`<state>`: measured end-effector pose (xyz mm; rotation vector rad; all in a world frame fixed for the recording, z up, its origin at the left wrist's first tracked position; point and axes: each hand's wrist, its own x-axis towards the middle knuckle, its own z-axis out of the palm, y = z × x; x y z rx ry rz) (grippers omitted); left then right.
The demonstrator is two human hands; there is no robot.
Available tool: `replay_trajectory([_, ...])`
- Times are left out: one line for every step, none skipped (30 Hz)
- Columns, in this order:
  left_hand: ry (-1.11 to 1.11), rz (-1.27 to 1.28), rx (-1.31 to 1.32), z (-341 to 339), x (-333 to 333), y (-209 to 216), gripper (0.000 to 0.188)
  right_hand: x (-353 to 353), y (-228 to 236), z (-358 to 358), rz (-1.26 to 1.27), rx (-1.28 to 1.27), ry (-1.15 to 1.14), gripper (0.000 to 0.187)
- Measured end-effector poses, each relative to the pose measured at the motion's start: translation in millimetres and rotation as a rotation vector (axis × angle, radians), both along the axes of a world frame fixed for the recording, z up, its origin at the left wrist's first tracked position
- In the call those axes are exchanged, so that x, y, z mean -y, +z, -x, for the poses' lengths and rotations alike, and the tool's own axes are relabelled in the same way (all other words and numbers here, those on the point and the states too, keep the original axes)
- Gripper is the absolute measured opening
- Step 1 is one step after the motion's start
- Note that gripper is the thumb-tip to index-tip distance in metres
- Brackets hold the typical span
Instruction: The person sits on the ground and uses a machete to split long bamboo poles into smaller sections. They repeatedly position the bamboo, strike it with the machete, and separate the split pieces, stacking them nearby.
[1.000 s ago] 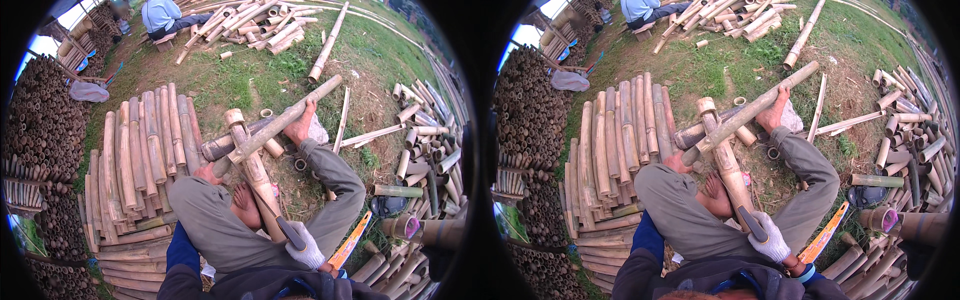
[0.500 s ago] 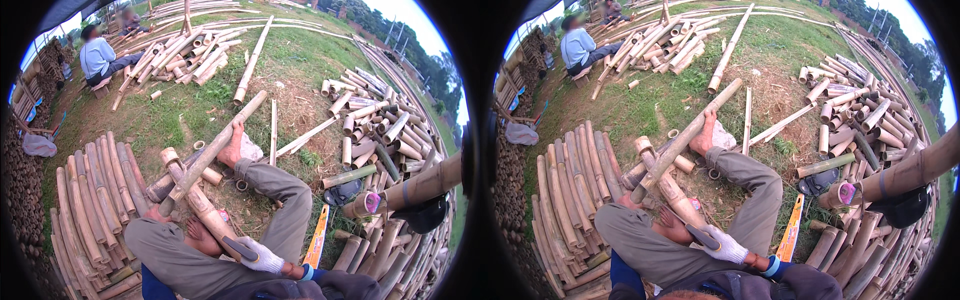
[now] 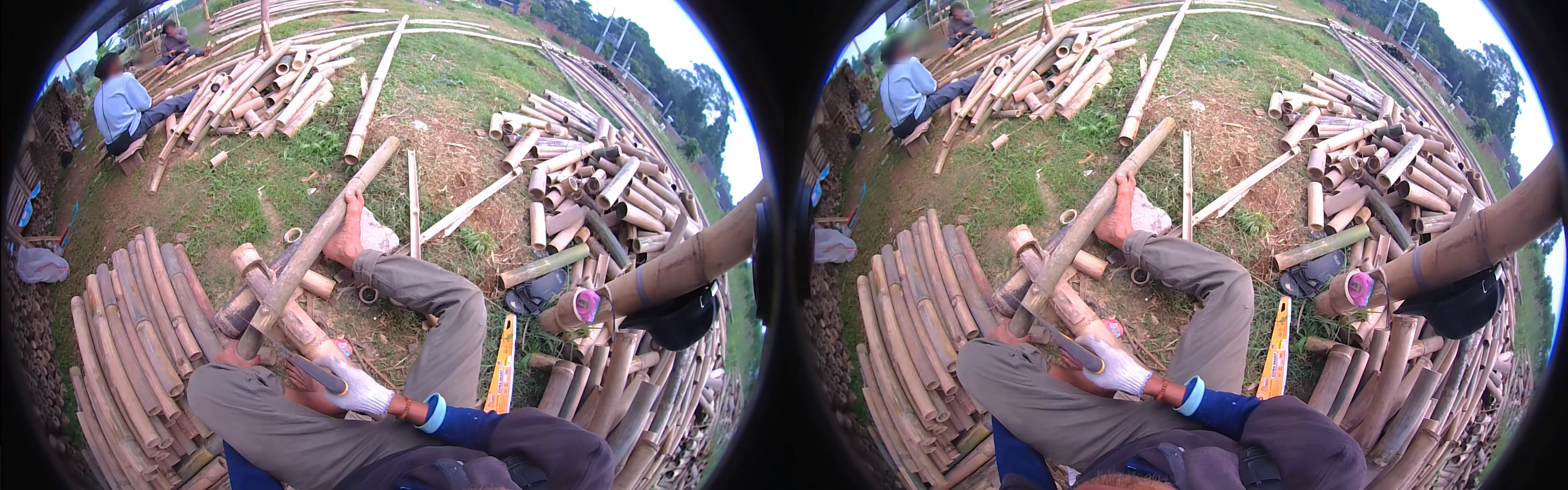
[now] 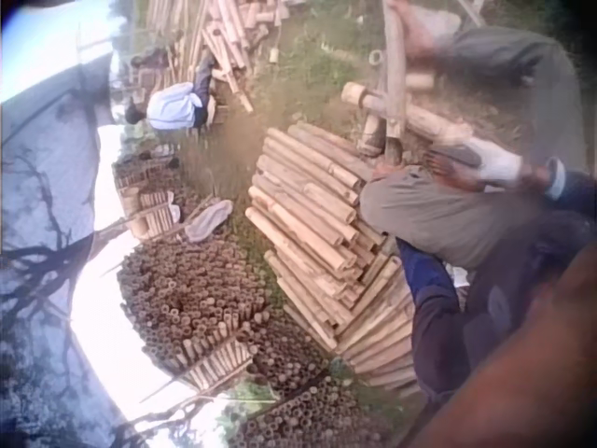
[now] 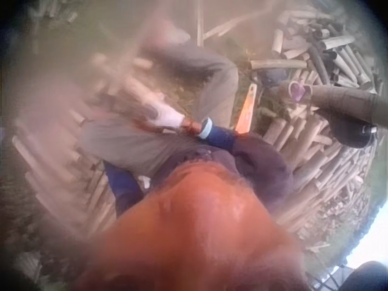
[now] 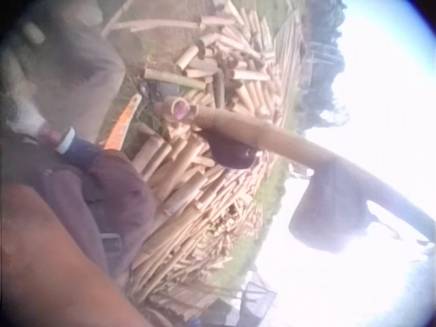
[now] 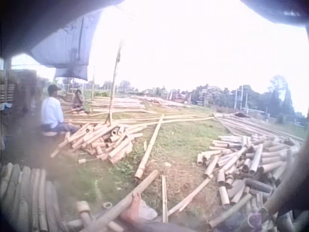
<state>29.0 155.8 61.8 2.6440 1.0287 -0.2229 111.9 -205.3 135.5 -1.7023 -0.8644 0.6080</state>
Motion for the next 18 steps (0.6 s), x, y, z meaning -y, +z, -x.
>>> replay_trajectory([-0.025, 0.017, 0.012, -10.6, 0.2, -0.3, 0.088, 30.8, 6.9, 7.4, 0.032, -0.015, -0.029, 0.057])
replay_trajectory([-0.018, 0.015, 0.000, -3.3, -2.0, 1.2, 0.088, 59.0, 7.3, 17.8, 0.079, 0.000, -0.021, 0.058])
replay_trajectory([-0.012, 0.022, -0.005, -1.4, -5.4, 2.5, 0.088, 83.6, 25.4, 21.4, 0.196, -0.074, 0.054, 0.069])
replay_trajectory([-0.006, 0.000, -0.022, -0.3, -5.5, -0.9, 0.088, 107.0, 38.5, 23.4, 0.198, -0.142, 0.072, 0.068])
replay_trajectory([0.005, -0.024, -0.040, 2.5, -6.5, -4.6, 0.087, 117.3, 40.3, 26.5, 0.253, -0.157, 0.048, 0.068])
replay_trajectory([0.015, -0.048, -0.058, 3.7, -6.7, -5.7, 0.087, 108.0, 45.8, 23.7, 0.199, -0.106, 0.035, 0.065])
replay_trajectory([0.012, -0.040, -0.050, 0.5, -5.4, -3.5, 0.086, 99.0, 50.9, 22.0, 0.152, -0.059, 0.015, 0.064])
replay_trajectory([0.012, -0.031, -0.043, -0.7, -4.1, -1.4, 0.086, 76.1, 36.7, 14.3, 0.121, -0.069, 0.020, 0.061])
replay_trajectory([-0.044, 0.002, -0.025, -23.4, 9.0, -5.7, 0.086, 56.5, 14.3, 5.3, 0.116, -0.073, -0.032, 0.059])
replay_trajectory([-0.021, -0.007, -0.029, -12.6, 5.4, 0.7, 0.086, 8.5, -20.5, -10.8, -0.042, 0.046, -0.007, 0.056])
replay_trajectory([-0.029, -0.011, -0.030, -15.3, 5.4, 2.6, 0.085, -35.6, -41.7, -26.3, -0.199, 0.169, -0.011, 0.053])
replay_trajectory([-0.020, -0.012, -0.035, -10.9, 1.2, 3.7, 0.085, -71.9, -37.8, -36.9, -0.135, 0.106, 0.013, 0.051])
replay_trajectory([-0.024, -0.015, -0.040, -11.0, -1.3, 5.8, 0.085, -92.6, -32.0, -44.4, -0.077, 0.047, 0.030, 0.048])
replay_trajectory([-0.069, -0.001, -0.029, -26.2, 4.6, 3.1, 0.085, -80.5, -32.3, -49.2, -0.089, 0.029, -0.016, 0.048])
replay_trajectory([-0.036, -0.002, -0.038, -13.9, -1.0, 3.3, 0.085, -79.6, -40.1, -39.4, -0.113, -0.008, 0.007, 0.047])
replay_trajectory([-0.039, -0.008, -0.043, -13.0, -10.5, 3.6, 0.085, -78.0, -46.3, -26.8, -0.138, -0.047, -0.003, 0.047])
replay_trajectory([-0.043, 0.002, -0.042, -12.1, -10.2, -0.7, 0.085, -54.6, -52.8, -12.1, -0.261, 0.174, -0.092, 0.048])
replay_trajectory([-0.031, 0.000, -0.049, -2.3, -17.1, -3.6, 0.085, -21.1, -21.7, -7.5, -0.145, 0.111, 0.017, 0.052])
